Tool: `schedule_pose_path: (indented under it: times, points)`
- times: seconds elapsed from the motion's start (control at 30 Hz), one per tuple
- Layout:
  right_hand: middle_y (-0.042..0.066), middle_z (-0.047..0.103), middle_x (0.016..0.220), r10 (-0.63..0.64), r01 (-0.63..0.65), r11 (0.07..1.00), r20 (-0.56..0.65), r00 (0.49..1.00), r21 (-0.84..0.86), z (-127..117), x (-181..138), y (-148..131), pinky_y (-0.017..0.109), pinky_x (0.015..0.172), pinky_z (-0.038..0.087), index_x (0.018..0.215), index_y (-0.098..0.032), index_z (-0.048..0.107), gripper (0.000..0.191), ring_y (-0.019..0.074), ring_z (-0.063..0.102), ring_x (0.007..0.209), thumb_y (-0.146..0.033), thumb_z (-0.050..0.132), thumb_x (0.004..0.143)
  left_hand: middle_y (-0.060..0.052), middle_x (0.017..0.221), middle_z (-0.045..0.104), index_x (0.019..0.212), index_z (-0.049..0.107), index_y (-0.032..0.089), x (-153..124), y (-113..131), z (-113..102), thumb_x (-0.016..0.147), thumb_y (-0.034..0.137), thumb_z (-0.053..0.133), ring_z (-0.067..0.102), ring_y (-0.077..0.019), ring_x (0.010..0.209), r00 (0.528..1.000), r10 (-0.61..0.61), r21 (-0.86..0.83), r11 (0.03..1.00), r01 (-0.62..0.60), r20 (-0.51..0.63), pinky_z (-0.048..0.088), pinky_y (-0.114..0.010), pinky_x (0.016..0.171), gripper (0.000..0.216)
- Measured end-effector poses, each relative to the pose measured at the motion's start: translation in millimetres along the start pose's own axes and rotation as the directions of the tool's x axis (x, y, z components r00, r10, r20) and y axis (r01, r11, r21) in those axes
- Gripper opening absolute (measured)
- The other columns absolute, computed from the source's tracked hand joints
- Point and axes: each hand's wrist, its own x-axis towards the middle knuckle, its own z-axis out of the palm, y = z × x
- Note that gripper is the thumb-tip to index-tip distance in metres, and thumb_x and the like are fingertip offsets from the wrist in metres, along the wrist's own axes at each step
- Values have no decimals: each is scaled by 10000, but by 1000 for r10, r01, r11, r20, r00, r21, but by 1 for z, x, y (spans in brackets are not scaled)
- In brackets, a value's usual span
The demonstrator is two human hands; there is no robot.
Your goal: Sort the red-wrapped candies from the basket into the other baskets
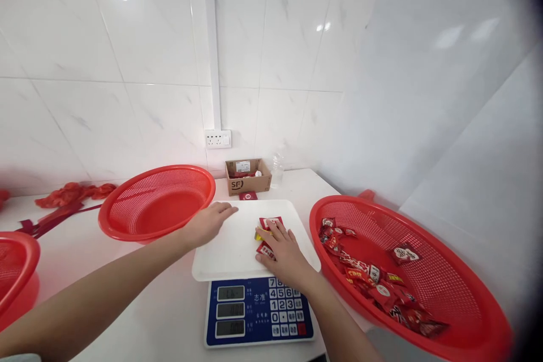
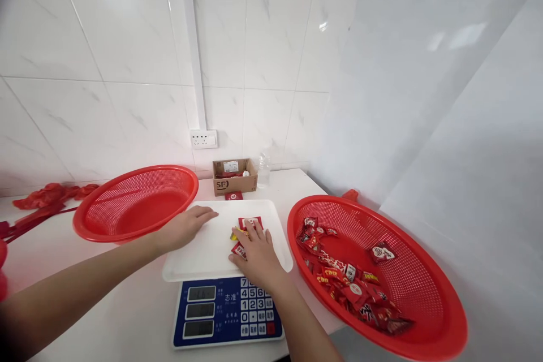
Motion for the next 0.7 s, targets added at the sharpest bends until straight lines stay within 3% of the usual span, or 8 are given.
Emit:
schedule_pose_path:
  times: [0.13,0.23,0.3,0.37,0.47,0.53,0.6,0.7]
  points:
    - [59,165,1553,-6,6,1000,-5,1000,-8,3,0,4,487,1122,56,1399,-295,374,582,263,52,1425,-456,486,851,-90,1190,596,1262,488,214,-4,-26,-25,887,126,367,601,-216,1005,975,-210,36,976,213,-77,503,-296,741,404]
    - [55,170,1552,-7,7,1000,-12,1000,-4,5,2,6,485,1123,52,1398,-297,376,588,262,49,1425,-468,485,846,-92,1088,621,1225,503,207,-9,-47,-39,936,249,291,641,-218,830,916,-380,55,919,389,-131,484,-295,614,360]
    - [57,176,1550,-10,11,1000,-19,1000,13,6,2,7,488,1122,45,1398,-291,377,593,261,50,1425,-470,484,844,-106,1045,624,1221,495,191,-11,-59,-43,949,313,245,641,-238,790,869,-469,65,873,483,-158,480,-326,622,389]
    - [60,181,1549,-21,23,998,-42,999,52,7,2,8,496,1121,42,1414,-286,344,622,252,61,1425,-446,502,835,-141,1078,608,1251,468,164,-10,-66,-42,941,361,266,624,-290,896,847,-502,76,851,520,-172,476,-396,726,419]
    - [67,188,1546,-38,58,982,-112,993,181,7,0,10,501,1123,46,1448,-273,248,735,230,90,1423,-370,564,791,-190,1266,517,1292,446,132,-2,-57,-32,922,394,348,460,-352,1193,897,-419,79,898,432,-140,335,-503,972,464]
    - [74,187,1545,-20,71,944,-158,987,323,7,0,13,489,1127,88,1458,-262,200,803,222,118,1420,-330,594,762,-181,1375,439,1314,438,129,7,-38,-22,918,421,377,347,-326,1299,952,-296,51,953,300,-74,238,-479,1063,496]
    - [86,186,1543,16,78,869,-186,982,489,7,0,17,468,1124,148,1466,-257,148,846,214,169,1410,-300,600,752,-149,1431,396,1356,399,151,16,-11,-11,909,486,385,320,-273,1333,990,-143,-8,990,143,13,257,-403,1079,559]
    - [123,195,1536,100,92,678,-215,971,729,7,3,26,431,1113,209,1471,-242,82,891,198,214,1399,-310,607,754,-105,1486,332,1402,337,228,29,31,5,822,626,455,275,-257,1369,991,80,-106,992,-68,110,278,-378,1080,713]
